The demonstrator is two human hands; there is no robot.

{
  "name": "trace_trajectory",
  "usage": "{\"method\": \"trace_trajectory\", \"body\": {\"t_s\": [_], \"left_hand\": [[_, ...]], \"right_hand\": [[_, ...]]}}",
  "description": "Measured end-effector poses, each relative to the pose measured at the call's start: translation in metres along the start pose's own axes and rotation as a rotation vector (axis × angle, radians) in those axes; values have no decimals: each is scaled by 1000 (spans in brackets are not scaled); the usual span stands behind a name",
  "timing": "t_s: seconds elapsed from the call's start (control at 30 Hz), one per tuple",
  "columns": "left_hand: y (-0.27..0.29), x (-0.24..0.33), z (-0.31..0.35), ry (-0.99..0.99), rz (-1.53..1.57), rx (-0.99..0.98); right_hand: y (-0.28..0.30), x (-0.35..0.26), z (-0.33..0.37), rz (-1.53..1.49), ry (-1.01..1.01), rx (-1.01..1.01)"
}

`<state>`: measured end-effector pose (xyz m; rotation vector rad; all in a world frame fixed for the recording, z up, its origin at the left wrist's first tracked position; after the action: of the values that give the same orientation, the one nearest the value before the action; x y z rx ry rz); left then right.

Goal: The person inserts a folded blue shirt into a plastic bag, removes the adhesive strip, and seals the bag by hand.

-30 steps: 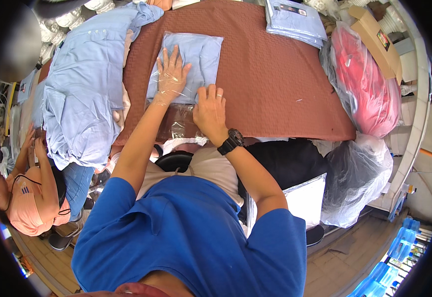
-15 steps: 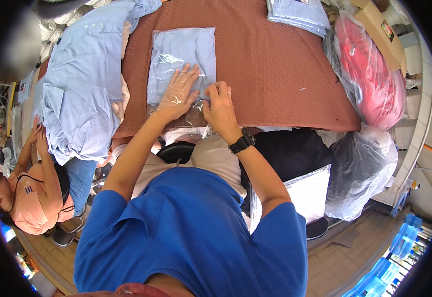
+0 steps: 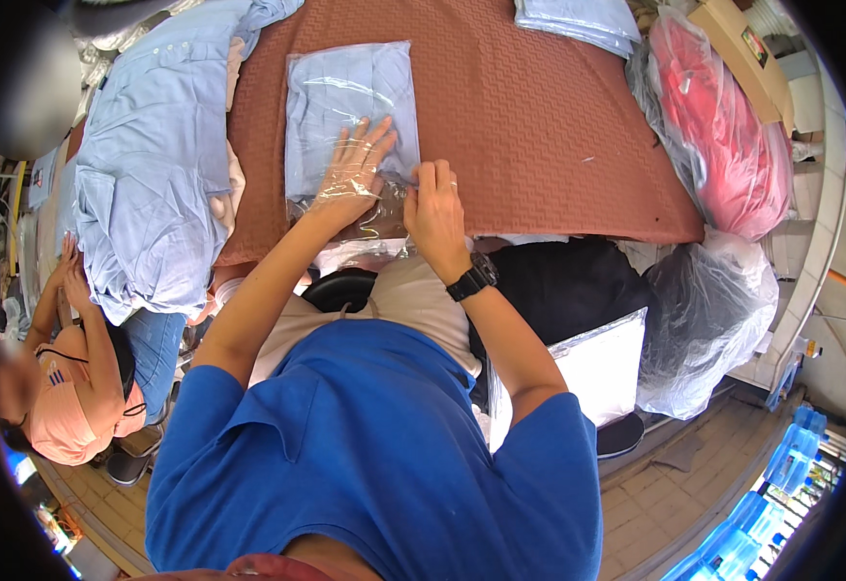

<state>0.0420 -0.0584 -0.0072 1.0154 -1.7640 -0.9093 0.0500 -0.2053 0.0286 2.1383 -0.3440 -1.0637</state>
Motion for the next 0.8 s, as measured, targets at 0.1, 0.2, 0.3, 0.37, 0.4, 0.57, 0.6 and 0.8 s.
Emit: {"method": "trace_trajectory", "body": {"t_s": [0.1,0.2,0.3,0.37,0.4,0.57,0.6,0.8], "left_hand": [[-4,-3,2,-12,4,17],[-7,-11,2,-44,119,76],[-3,-6,2,-67,65,83],[6,11,-2,-121,-85,28],[2,7,-1,-120,21,-9],[-1,15,-4,-117,79,-139],[-3,12,-4,-122,61,-133],[-8,0,-9,-26,48,-180]], "right_hand": [[-10,1,-6,75,-20,-5],[-19,2,-8,125,-50,-31],[-23,6,-8,149,-52,-3],[-24,11,-7,159,-61,14],[-24,12,-7,155,-66,11],[-21,13,-7,81,-75,15],[-19,11,-6,69,-83,23],[-9,-15,-10,149,78,41]]}}
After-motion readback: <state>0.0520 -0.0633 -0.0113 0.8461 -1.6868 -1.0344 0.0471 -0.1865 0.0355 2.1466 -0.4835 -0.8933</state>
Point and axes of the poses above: each hand's wrist, its own z-axis away from the middle knuckle, its own y-axis out of the back of the hand, x = y × z, the point moved 7 cm from there along -z, towards the middle knuckle, and after that the axes turned 4 degrees about -x, right-handed, at the moved point
